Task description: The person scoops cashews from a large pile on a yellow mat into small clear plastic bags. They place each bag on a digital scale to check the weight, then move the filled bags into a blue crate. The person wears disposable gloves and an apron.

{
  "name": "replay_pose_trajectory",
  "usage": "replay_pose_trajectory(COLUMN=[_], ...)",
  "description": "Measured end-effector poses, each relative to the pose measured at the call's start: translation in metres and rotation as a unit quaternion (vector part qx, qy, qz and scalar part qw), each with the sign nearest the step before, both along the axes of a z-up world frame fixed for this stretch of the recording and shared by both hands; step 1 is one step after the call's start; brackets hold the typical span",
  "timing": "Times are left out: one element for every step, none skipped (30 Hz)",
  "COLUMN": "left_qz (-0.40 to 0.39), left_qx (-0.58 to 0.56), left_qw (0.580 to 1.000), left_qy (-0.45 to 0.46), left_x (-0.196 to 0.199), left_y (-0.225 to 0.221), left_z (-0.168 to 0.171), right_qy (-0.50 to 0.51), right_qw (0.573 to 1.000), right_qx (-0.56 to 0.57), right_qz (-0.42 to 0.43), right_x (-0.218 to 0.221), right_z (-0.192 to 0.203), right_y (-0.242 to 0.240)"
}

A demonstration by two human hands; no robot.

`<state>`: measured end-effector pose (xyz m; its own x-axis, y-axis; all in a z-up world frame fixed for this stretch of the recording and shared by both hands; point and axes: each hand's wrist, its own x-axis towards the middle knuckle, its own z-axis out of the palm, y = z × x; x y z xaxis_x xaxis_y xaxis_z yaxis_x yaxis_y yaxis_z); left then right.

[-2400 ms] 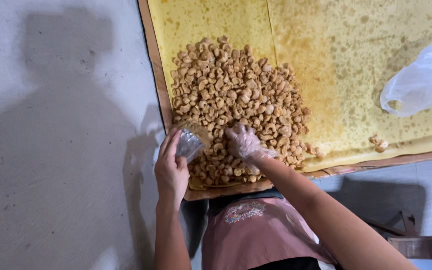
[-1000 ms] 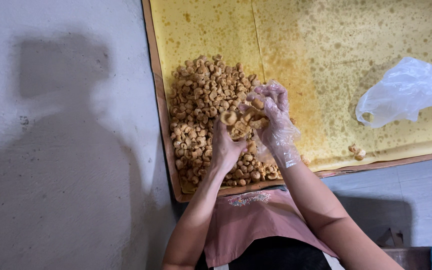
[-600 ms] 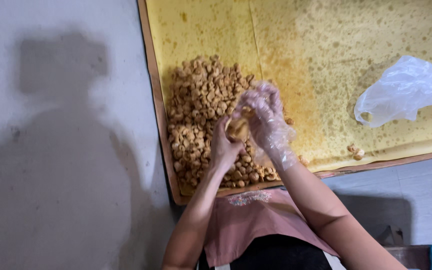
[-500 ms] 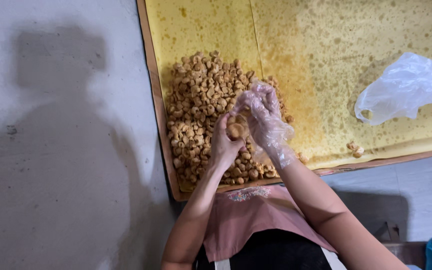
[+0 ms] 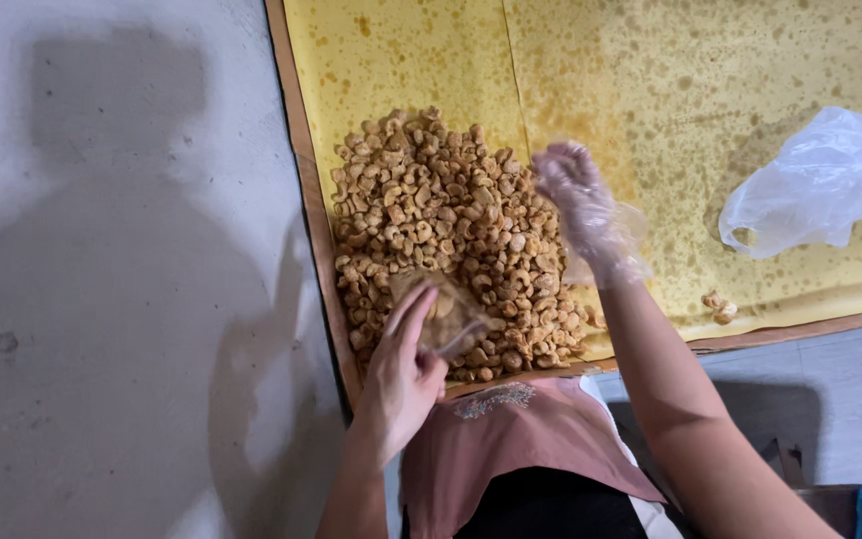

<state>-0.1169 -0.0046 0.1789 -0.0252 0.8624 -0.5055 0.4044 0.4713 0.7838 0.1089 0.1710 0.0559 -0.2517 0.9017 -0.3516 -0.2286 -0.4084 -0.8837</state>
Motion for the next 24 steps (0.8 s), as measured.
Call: replay_pose_trajectory(left_qz=[-0.011,-0.018,-0.024,-0.03,0.004,0.037,0.077,0.087,0.095,0.102,0.111,0.12,0.13,0.134,0.139,0.144,0.138,0.132,0.125,0.127,0.129,0.13,0.131,0.132], left_qx=[0.012,0.031,0.05,0.069,0.038,0.007,-0.026,-0.018,-0.013,-0.008,-0.013,-0.018,-0.025,-0.025,-0.022,-0.018,-0.017,-0.015,-0.015,-0.013,-0.012,-0.011,-0.012,-0.013], left_qw=[1.0,0.998,0.995,0.991,0.996,0.999,0.997,0.996,0.995,0.994,0.993,0.992,0.991,0.991,0.99,0.989,0.99,0.991,0.992,0.992,0.991,0.991,0.991,0.991], left_qy=[0.013,0.046,0.078,0.11,0.075,0.039,0.003,0.014,0.026,0.037,0.026,0.015,0.003,0.003,0.003,0.004,0.011,0.017,0.024,0.022,0.02,0.017,0.015,0.013], left_x=[-0.005,-0.011,-0.015,-0.019,-0.024,-0.03,-0.034,-0.037,-0.042,-0.046,-0.049,-0.052,-0.054,-0.055,-0.057,-0.059,-0.06,-0.06,-0.061,-0.061,-0.06,-0.06,-0.06,-0.061], left_y=[-0.003,-0.003,0.001,0.004,0.005,0.004,0.001,-0.001,-0.006,-0.01,-0.012,-0.014,-0.017,-0.019,-0.019,-0.019,-0.018,-0.017,-0.017,-0.018,-0.02,-0.021,-0.022,-0.023], left_z=[0.003,0.002,-0.002,-0.007,-0.009,-0.01,-0.011,-0.014,-0.014,-0.014,-0.015,-0.016,-0.017,-0.018,-0.019,-0.019,-0.02,-0.021,-0.022,-0.022,-0.021,-0.021,-0.021,-0.021], right_qy=[-0.107,-0.207,-0.303,-0.385,-0.461,-0.532,-0.541,-0.55,-0.556,-0.53,-0.504,-0.478,-0.503,-0.527,-0.55,-0.535,-0.52,-0.504,-0.511,-0.517,-0.525,-0.532,-0.539,-0.545], right_qw=[0.993,0.967,0.916,0.867,0.811,0.747,0.737,0.728,0.719,0.74,0.76,0.779,0.744,0.707,0.668,0.694,0.72,0.745,0.742,0.739,0.736,0.722,0.709,0.695], right_qx=[-0.022,-0.039,-0.055,-0.068,-0.079,-0.089,-0.073,-0.057,-0.044,-0.034,-0.024,-0.014,-0.005,0.004,0.018,0.023,0.028,0.033,0.026,0.018,0.01,0.018,0.028,0.039], right_qz=[0.033,0.147,0.259,0.309,0.351,0.389,0.398,0.406,0.414,0.413,0.409,0.405,0.439,0.471,0.501,0.481,0.459,0.437,0.434,0.43,0.428,0.441,0.454,0.467], right_x=[0.0,-0.005,-0.012,-0.019,-0.029,-0.04,-0.051,-0.062,-0.073,-0.084,-0.095,-0.103,-0.11,-0.118,-0.121,-0.122,-0.121,-0.118,-0.119,-0.119,-0.118,-0.118,-0.12,-0.122], right_z=[-0.007,-0.016,-0.023,-0.03,-0.035,-0.038,-0.041,-0.043,-0.045,-0.047,-0.049,-0.052,-0.057,-0.062,-0.067,-0.072,-0.077,-0.081,-0.085,-0.088,-0.091,-0.094,-0.098,-0.102], right_y=[0.003,0.007,0.011,0.01,0.008,0.004,0.001,-0.002,-0.01,-0.019,-0.029,-0.037,-0.046,-0.053,-0.055,-0.055,-0.056,-0.056,-0.059,-0.064,-0.07,-0.076,-0.083,-0.089])
